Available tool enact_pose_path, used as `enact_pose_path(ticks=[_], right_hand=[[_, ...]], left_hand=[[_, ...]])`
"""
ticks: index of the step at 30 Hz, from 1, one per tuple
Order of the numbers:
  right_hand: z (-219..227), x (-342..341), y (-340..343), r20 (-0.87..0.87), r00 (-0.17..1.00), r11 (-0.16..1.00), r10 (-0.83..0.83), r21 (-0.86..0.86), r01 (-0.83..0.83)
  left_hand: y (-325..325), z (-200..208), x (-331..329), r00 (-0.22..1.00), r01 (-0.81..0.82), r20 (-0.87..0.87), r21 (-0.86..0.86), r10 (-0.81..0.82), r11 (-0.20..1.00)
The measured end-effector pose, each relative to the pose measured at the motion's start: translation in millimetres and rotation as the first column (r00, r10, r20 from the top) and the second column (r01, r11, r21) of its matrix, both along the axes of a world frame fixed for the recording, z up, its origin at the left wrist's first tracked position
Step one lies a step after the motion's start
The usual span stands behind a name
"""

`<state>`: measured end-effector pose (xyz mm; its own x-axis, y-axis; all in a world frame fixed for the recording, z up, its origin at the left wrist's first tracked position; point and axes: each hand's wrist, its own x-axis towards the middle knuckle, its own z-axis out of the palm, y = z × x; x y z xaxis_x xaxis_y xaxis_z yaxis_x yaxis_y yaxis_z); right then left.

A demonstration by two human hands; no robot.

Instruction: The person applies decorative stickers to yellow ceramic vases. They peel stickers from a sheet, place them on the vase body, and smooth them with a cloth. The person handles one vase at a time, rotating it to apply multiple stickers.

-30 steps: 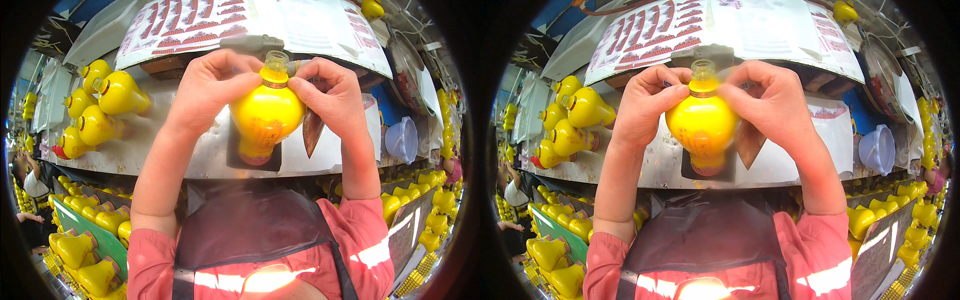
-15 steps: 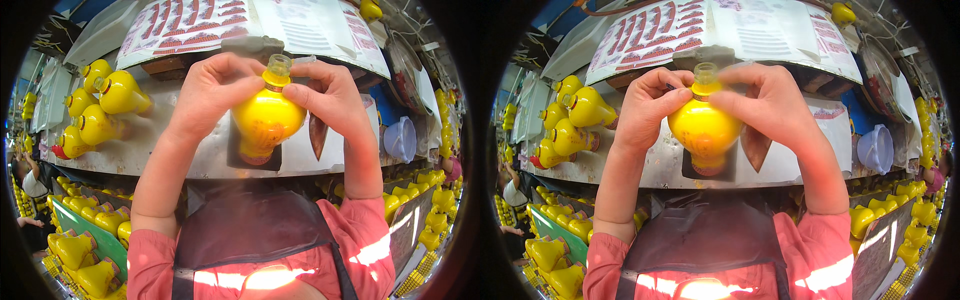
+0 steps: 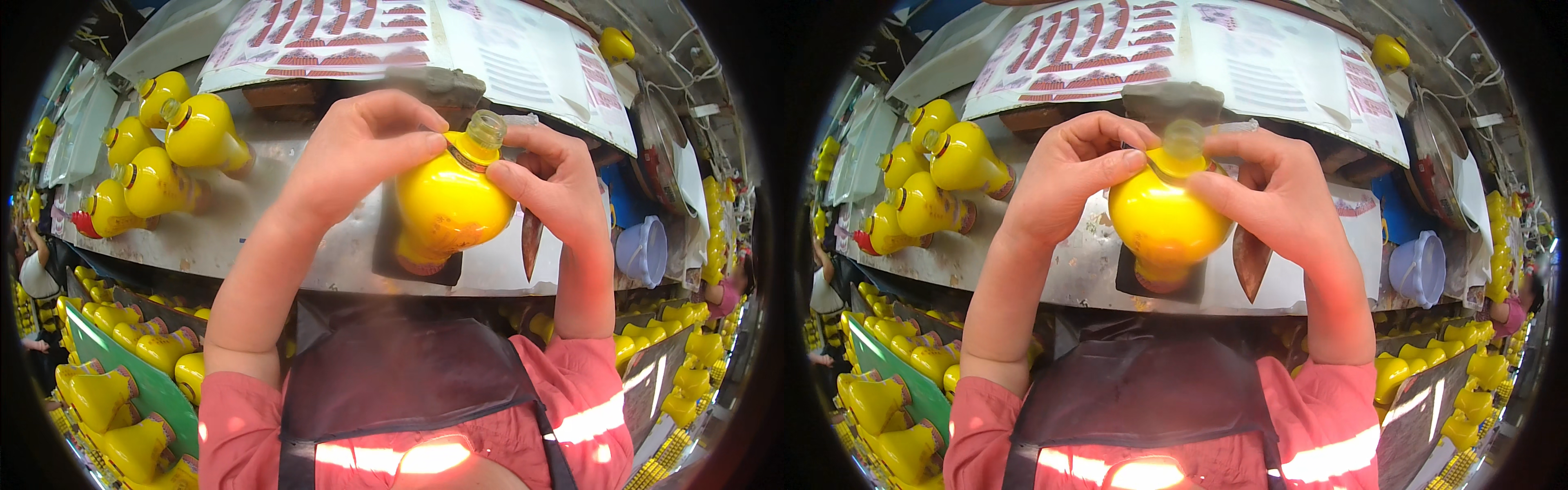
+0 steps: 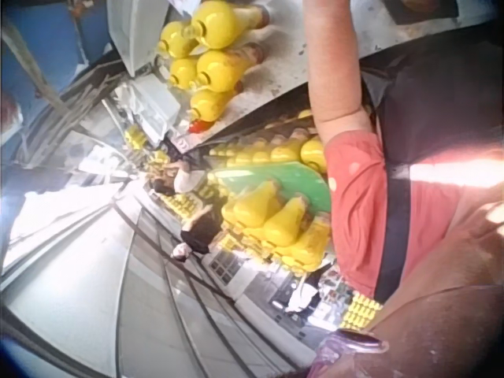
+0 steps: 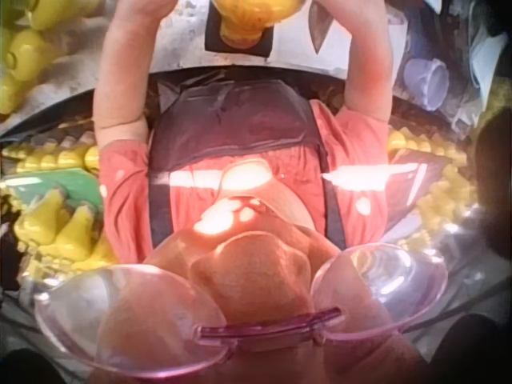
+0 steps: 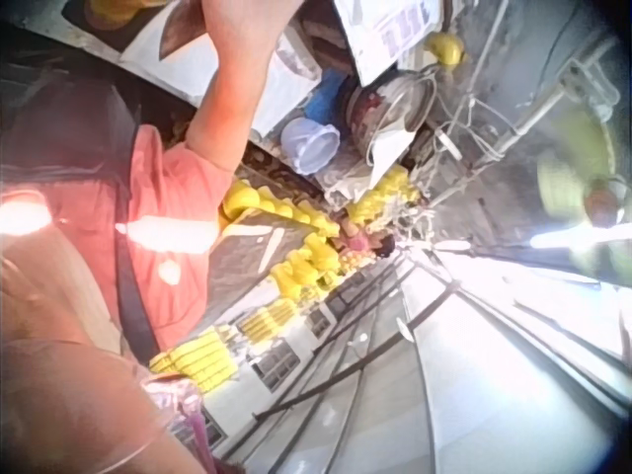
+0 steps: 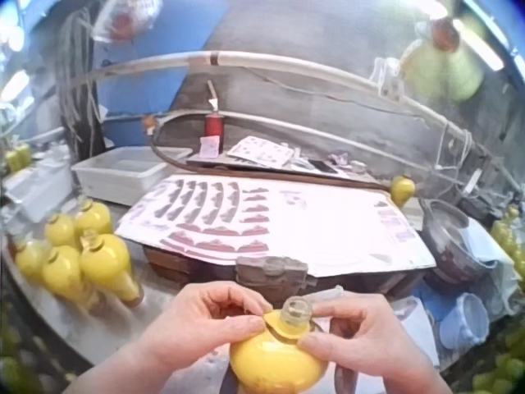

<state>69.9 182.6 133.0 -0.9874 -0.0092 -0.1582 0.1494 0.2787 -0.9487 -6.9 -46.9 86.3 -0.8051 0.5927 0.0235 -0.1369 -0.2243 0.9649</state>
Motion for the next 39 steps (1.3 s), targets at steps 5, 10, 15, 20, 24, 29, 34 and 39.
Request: enact_pose_path(ticks=[5, 10, 15, 20, 24, 29, 34, 39], right_hand=[[-1.4, 2.4, -2.0, -0.039, 0.999, 1.000, 0.004, 0.019, -0.003], [-1.6, 5.5, -1.9, -0.038, 0.999, 1.000, 0.005, -0.012, -0.006], [-0.9, 9.1, -0.6, -0.022, 1.000, 0.999, 0.003, -0.036, -0.004], [-4.6, 8.5, 1.7, -0.084, 0.996, 0.999, 0.031, 0.013, -0.030], [-7.6, 8.4, 2.2, -0.090, 0.996, 1.000, 0.021, 0.002, -0.021], [-8.6, 10.1, 0.6, -0.099, 0.995, 1.000, 0.020, -0.010, -0.021], [-7.3, 11.8, 0.7, -0.075, 0.997, 0.999, 0.013, -0.043, -0.017], [-12.5, 11.7, 0.8, -0.104, 0.994, 0.999, 0.023, -0.032, -0.026]], left_hand=[[-4.3, 4.7, -10.3, 0.995, 0.044, -0.080, -0.123, -0.054, 0.991], [0.2, 11.7, -18.3, 0.992, 0.066, -0.089, -0.254, -0.091, 0.965], [5.1, 11.4, -19.2, 0.992, 0.093, -0.061, -0.214, -0.109, 0.972], [11.4, 1.2, -6.7, 0.970, -0.190, -0.184, -0.152, 0.161, 0.970], [-1.6, -2.6, 24.9, 0.931, -0.241, -0.303, -0.092, 0.203, 0.966], [0.8, -5.1, 42.3, 0.820, -0.356, -0.510, -0.100, 0.259, 0.929], [2.4, -3.7, 41.5, 0.759, -0.386, -0.606, -0.123, 0.238, 0.914], [0.2, -6.5, 31.8, 0.742, -0.321, -0.654, -0.155, 0.146, 0.934]])
